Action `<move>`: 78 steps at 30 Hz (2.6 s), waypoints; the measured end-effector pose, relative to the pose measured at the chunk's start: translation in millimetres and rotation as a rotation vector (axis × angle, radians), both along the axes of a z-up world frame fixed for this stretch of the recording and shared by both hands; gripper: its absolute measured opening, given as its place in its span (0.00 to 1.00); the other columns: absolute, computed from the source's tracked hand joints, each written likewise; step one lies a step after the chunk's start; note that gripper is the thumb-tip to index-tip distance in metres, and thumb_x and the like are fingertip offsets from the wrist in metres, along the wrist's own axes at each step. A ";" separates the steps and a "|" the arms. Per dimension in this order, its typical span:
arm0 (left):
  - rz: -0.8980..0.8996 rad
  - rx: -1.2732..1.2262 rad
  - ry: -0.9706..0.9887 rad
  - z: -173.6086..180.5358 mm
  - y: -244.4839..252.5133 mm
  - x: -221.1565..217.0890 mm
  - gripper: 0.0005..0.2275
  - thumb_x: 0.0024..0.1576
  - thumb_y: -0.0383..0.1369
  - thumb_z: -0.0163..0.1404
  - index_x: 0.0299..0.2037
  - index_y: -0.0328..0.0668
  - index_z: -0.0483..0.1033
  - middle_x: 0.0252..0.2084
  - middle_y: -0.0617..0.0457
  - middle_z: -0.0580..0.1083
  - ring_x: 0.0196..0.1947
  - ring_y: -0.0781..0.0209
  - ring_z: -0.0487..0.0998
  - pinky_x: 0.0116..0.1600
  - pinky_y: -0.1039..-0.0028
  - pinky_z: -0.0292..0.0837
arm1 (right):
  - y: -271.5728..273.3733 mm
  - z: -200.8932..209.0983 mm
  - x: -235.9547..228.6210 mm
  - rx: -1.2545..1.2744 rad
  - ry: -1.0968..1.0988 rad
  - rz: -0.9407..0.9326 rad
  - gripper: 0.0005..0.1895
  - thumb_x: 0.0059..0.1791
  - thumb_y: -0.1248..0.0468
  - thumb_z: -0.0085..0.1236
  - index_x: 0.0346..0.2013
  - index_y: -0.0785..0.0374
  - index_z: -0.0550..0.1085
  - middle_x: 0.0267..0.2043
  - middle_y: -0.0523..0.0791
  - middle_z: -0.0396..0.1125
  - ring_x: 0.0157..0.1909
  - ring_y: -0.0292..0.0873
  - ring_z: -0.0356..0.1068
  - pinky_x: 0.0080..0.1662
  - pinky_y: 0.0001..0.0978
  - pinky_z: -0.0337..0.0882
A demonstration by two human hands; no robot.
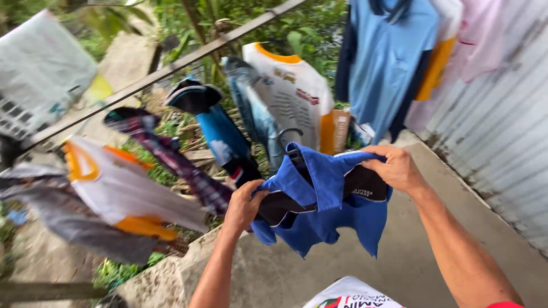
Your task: Placing shirts on hangers and hanging them on a clothesline outdoors.
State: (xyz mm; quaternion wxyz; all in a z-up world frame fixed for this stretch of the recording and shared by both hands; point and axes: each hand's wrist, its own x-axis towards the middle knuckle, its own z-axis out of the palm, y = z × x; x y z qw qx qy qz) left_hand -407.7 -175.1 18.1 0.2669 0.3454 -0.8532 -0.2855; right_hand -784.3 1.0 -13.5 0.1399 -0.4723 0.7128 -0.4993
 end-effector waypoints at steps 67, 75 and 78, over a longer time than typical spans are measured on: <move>-0.350 -0.389 -0.151 -9.9 -484.2 -613.6 0.13 0.59 0.32 0.42 0.54 0.49 0.67 0.49 0.41 0.74 0.48 0.30 0.77 0.53 0.46 0.75 | -263.7 94.4 -284.3 -0.143 0.077 -0.559 0.12 0.43 0.57 0.67 0.41 0.47 0.83 0.37 0.42 0.75 0.45 0.48 0.76 0.46 0.41 0.76; -0.323 -0.569 -0.231 42.6 -440.2 -609.8 0.17 0.60 0.40 0.45 0.60 0.62 0.66 0.59 0.57 0.70 0.59 0.43 0.71 0.56 0.54 0.74 | -234.4 80.5 -262.2 -0.190 0.069 -0.628 0.13 0.44 0.58 0.69 0.42 0.51 0.83 0.39 0.45 0.75 0.45 0.50 0.76 0.45 0.40 0.76; -0.333 -0.669 -0.267 52.8 -419.0 -600.2 0.17 0.59 0.42 0.46 0.60 0.64 0.67 0.59 0.60 0.70 0.62 0.48 0.69 0.58 0.55 0.70 | -221.3 62.8 -263.4 -0.137 0.025 -0.662 0.14 0.44 0.57 0.68 0.44 0.50 0.82 0.41 0.45 0.75 0.48 0.50 0.75 0.49 0.42 0.75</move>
